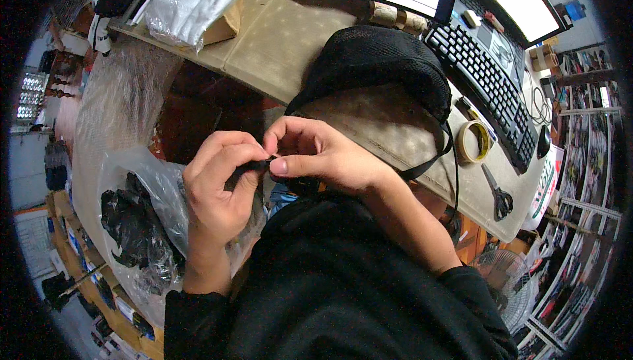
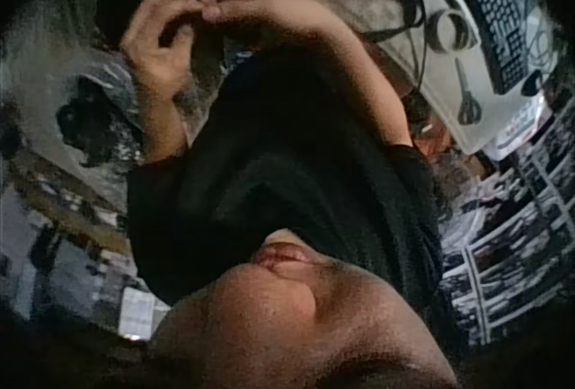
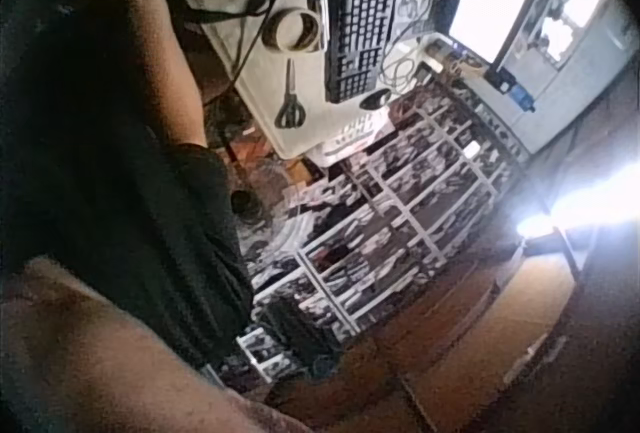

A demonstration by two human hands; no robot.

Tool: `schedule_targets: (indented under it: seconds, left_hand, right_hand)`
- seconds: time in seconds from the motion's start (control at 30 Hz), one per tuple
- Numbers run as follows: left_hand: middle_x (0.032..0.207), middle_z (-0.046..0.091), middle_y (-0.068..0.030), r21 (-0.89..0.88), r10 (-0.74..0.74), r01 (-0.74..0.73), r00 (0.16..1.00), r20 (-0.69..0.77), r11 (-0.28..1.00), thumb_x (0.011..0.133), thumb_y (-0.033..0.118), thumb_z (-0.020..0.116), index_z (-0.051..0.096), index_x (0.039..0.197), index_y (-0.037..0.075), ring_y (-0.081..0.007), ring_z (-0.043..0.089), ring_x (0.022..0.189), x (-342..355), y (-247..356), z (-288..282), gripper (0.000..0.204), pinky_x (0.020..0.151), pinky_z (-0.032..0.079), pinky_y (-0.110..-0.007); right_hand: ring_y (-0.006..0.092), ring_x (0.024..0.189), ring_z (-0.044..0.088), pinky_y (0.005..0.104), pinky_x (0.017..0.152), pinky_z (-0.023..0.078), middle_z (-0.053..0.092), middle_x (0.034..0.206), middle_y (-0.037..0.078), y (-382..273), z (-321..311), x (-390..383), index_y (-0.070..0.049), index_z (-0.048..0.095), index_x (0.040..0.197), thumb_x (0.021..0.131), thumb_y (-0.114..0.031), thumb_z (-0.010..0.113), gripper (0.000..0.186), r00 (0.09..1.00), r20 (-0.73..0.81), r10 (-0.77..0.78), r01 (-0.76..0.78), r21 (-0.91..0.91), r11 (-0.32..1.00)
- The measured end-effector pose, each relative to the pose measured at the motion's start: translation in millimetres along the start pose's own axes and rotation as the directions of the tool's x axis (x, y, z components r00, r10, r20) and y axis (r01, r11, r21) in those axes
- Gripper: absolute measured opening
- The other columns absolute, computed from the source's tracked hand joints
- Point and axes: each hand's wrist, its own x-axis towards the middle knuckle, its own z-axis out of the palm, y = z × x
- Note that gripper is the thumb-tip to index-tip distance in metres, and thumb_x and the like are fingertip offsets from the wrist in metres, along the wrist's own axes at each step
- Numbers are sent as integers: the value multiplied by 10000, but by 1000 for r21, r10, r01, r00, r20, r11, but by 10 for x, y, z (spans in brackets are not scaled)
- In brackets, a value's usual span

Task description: The person unpacks a black cap from a plastic mailer, places it on the desk, and interacts with a laptop using a keyboard and mouse. They then open a second black mailer using scissors, remove a black mesh cap, and adjust its strap.

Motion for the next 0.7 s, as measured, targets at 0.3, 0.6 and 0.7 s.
schedule_targets:
  seconds: [0.3, 0.6, 0.7]
  left_hand:
    - [893, 672, -133, -95, -111, 109, 994, -15, 989, 811, -21, 671, 631, 915, -7, -248, 662, 832, 56, -93, -97, 112, 760, 508, -321]
    - [1051, 562, -51, -539, -384, 321, 923, -5, 779, 808, -81, 699, 544, 1164, 19, -108, 552, 952, 39, -137, 100, 401, 854, 480, -249]
    - [1057, 564, -50, -539, -404, 326, 914, -29, 776, 803, -86, 710, 549, 1176, 21, -117, 572, 922, 26, -159, 122, 420, 852, 487, -248]
  right_hand:
    - [69, 851, 586, 236, 772, 472, 642, 919, -5, 57, 24, -21, -34, 627, 1016, 888, -134, 711, 183, 996, -93, -7, 17, 104, 994]
    - [61, 830, 560, 231, 748, 452, 620, 905, -28, 163, -16, 8, -55, 628, 1015, 892, -163, 711, 184, 986, -164, 0, 25, 150, 988]
    - [51, 803, 541, 224, 715, 436, 608, 891, -42, 177, -33, 12, -64, 630, 1005, 902, -190, 702, 178, 982, -188, -21, 50, 148, 988]
